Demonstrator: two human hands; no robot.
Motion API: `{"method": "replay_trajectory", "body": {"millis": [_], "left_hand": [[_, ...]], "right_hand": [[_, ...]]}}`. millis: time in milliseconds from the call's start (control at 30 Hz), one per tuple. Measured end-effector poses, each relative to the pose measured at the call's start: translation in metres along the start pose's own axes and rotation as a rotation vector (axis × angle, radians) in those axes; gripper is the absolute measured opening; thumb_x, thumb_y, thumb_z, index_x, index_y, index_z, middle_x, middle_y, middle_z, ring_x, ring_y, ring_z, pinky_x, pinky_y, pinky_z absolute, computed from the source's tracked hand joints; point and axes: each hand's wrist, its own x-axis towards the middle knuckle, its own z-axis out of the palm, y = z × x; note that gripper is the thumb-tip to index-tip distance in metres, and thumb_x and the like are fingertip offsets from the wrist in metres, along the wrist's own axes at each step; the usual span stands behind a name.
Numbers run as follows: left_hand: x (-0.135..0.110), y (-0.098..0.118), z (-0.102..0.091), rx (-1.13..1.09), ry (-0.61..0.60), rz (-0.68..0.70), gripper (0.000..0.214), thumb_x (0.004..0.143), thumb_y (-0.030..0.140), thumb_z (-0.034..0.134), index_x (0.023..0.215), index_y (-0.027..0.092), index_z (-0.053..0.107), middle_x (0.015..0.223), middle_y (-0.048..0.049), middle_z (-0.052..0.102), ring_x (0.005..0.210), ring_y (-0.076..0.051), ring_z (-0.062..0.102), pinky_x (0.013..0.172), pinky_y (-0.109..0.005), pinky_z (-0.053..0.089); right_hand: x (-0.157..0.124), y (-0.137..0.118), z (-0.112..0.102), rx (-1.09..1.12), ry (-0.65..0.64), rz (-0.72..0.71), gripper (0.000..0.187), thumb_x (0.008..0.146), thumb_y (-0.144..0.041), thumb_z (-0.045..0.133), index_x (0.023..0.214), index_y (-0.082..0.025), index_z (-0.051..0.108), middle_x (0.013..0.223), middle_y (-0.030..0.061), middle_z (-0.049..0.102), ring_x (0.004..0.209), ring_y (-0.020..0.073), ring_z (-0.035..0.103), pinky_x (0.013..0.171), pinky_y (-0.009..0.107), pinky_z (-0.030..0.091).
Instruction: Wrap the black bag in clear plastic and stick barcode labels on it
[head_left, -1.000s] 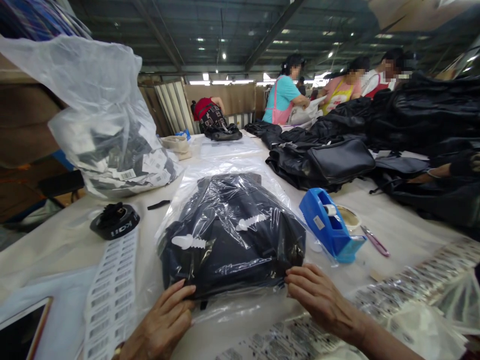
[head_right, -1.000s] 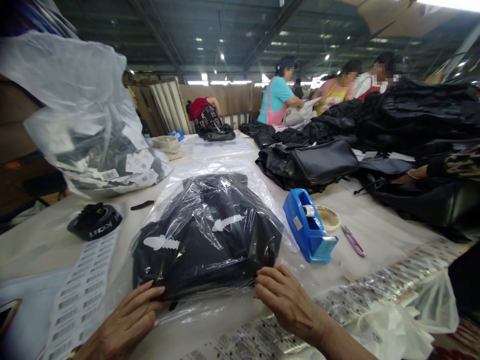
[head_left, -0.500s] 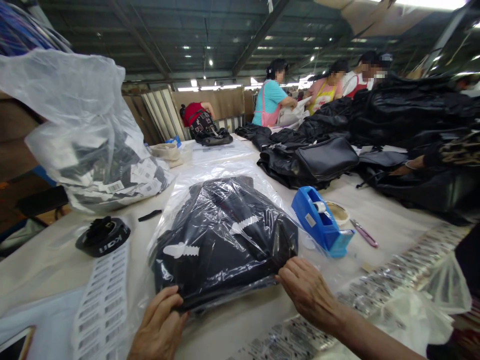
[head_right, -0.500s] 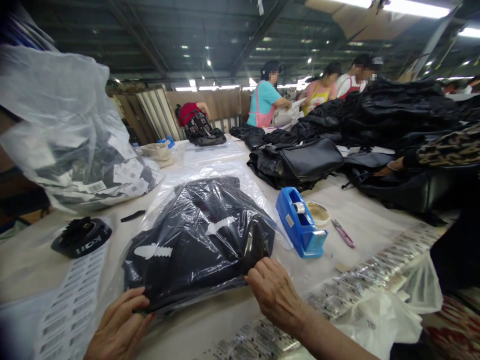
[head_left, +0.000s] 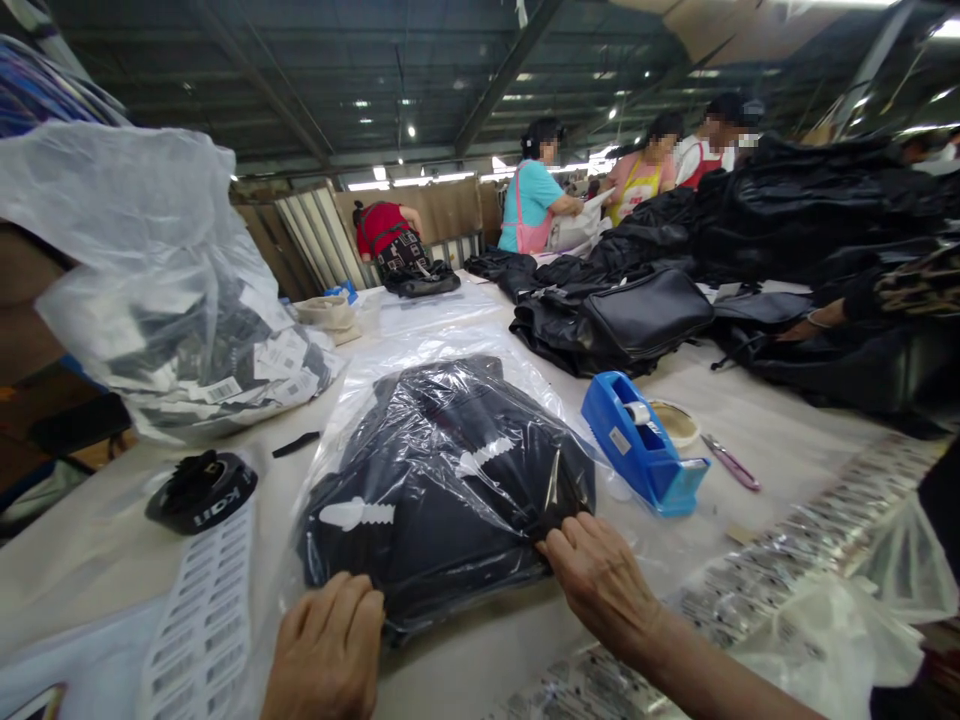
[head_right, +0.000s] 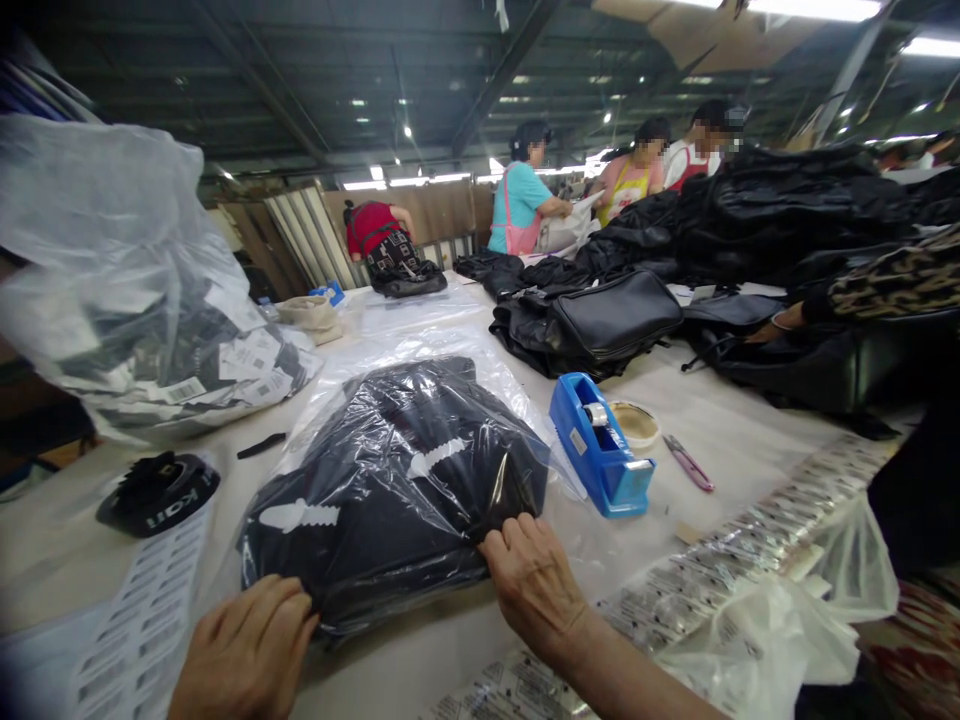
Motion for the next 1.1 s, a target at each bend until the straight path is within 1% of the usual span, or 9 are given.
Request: {"method": "replay_trajectory", "body": {"millis": [133, 200, 267, 433, 533, 667, 833, 967, 1100], "left_hand": [[0.019, 0.010, -0.003, -0.009, -0.075, 0.200, 0.044, 0.094, 0.015, 0.021, 0.124, 0.028, 0.050, 0.106, -0.0076, 0.060, 0.103, -0.022, 0.050, 0.089, -0.041, 0.032], [0.027, 0.012, -0.005, 0.041, -0.125, 0.331, 0.045, 0.094, 0.014, 0.022, 0.124, 0.034, 0.049, 0.104, -0.0037, 0.061, 0.103, -0.019, 0.048, 0.090, -0.039, 0.029], [0.034, 0.015, -0.006, 0.067, -0.146, 0.391, 0.047, 0.091, 0.008, 0.024, 0.119, 0.032, 0.053, 0.101, -0.0020, 0.062, 0.101, -0.018, 0.047, 0.089, -0.038, 0.027], [0.043, 0.038, -0.001, -0.017, -0.162, 0.313, 0.032, 0.082, 0.011, 0.038, 0.107, 0.019, 0.056, 0.105, -0.0079, 0.059, 0.102, -0.024, 0.045, 0.089, -0.042, 0.028], [0.053, 0.056, 0.013, -0.091, -0.126, 0.273, 0.013, 0.082, 0.012, 0.044, 0.082, 0.017, 0.056, 0.085, -0.0056, 0.058, 0.081, -0.022, 0.049, 0.073, -0.036, 0.036], [0.066, 0.061, 0.037, -0.239, -0.073, 0.285, 0.023, 0.088, 0.014, 0.041, 0.067, 0.021, 0.044, 0.063, 0.0009, 0.047, 0.057, -0.017, 0.043, 0.054, -0.030, 0.032], [0.066, 0.050, 0.052, -0.343, -0.036, 0.288, 0.024, 0.093, 0.020, 0.036, 0.069, 0.021, 0.042, 0.065, 0.0002, 0.048, 0.058, -0.016, 0.045, 0.053, -0.028, 0.037], [0.063, 0.049, 0.054, -0.360, -0.010, 0.280, 0.023, 0.091, 0.018, 0.040, 0.068, 0.020, 0.042, 0.065, 0.0004, 0.047, 0.058, -0.016, 0.044, 0.052, -0.028, 0.037], [0.059, 0.049, 0.056, -0.366, 0.008, 0.273, 0.017, 0.090, 0.017, 0.043, 0.074, 0.018, 0.048, 0.070, -0.0014, 0.049, 0.061, -0.016, 0.044, 0.055, -0.029, 0.040]], "right_hand": [[0.000, 0.001, 0.002, 0.005, -0.012, 0.001, 0.027, 0.092, -0.016, 0.042, 0.066, -0.020, 0.048, 0.063, 0.0027, 0.045, 0.063, 0.0196, 0.036, 0.061, 0.032, 0.023], [0.000, 0.001, 0.002, 0.007, -0.011, 0.005, 0.027, 0.091, -0.017, 0.043, 0.065, -0.020, 0.048, 0.063, 0.0026, 0.045, 0.063, 0.0195, 0.036, 0.061, 0.032, 0.023], [0.000, 0.002, 0.001, 0.007, -0.006, 0.011, 0.026, 0.091, -0.016, 0.044, 0.065, -0.020, 0.049, 0.062, 0.0026, 0.045, 0.063, 0.0195, 0.036, 0.061, 0.032, 0.023], [0.000, 0.001, 0.001, 0.025, -0.002, 0.012, 0.025, 0.089, -0.015, 0.046, 0.065, -0.020, 0.048, 0.062, 0.0025, 0.045, 0.063, 0.0195, 0.036, 0.061, 0.032, 0.023], [0.001, 0.001, 0.001, 0.022, -0.009, 0.010, 0.024, 0.089, -0.015, 0.048, 0.066, -0.020, 0.048, 0.063, 0.0023, 0.046, 0.063, 0.0194, 0.037, 0.061, 0.032, 0.023], [0.002, 0.007, -0.005, 0.042, -0.038, -0.023, 0.020, 0.086, -0.017, 0.054, 0.068, -0.020, 0.047, 0.064, 0.0008, 0.047, 0.064, 0.0182, 0.038, 0.061, 0.030, 0.023], [-0.002, 0.028, -0.033, 0.185, -0.301, -0.131, 0.022, 0.077, -0.028, 0.069, 0.080, -0.019, 0.049, 0.081, -0.0002, 0.054, 0.076, 0.0170, 0.044, 0.068, 0.030, 0.027], [-0.010, 0.047, -0.049, 0.129, -0.368, -0.171, 0.010, 0.082, -0.009, 0.053, 0.084, -0.018, 0.051, 0.089, 0.0022, 0.056, 0.084, 0.0176, 0.045, 0.078, 0.034, 0.028], [-0.010, 0.060, -0.055, 0.144, -0.310, -0.206, 0.023, 0.091, -0.006, 0.034, 0.081, -0.016, 0.052, 0.087, 0.0042, 0.057, 0.081, 0.0158, 0.045, 0.080, 0.033, 0.030]]}}
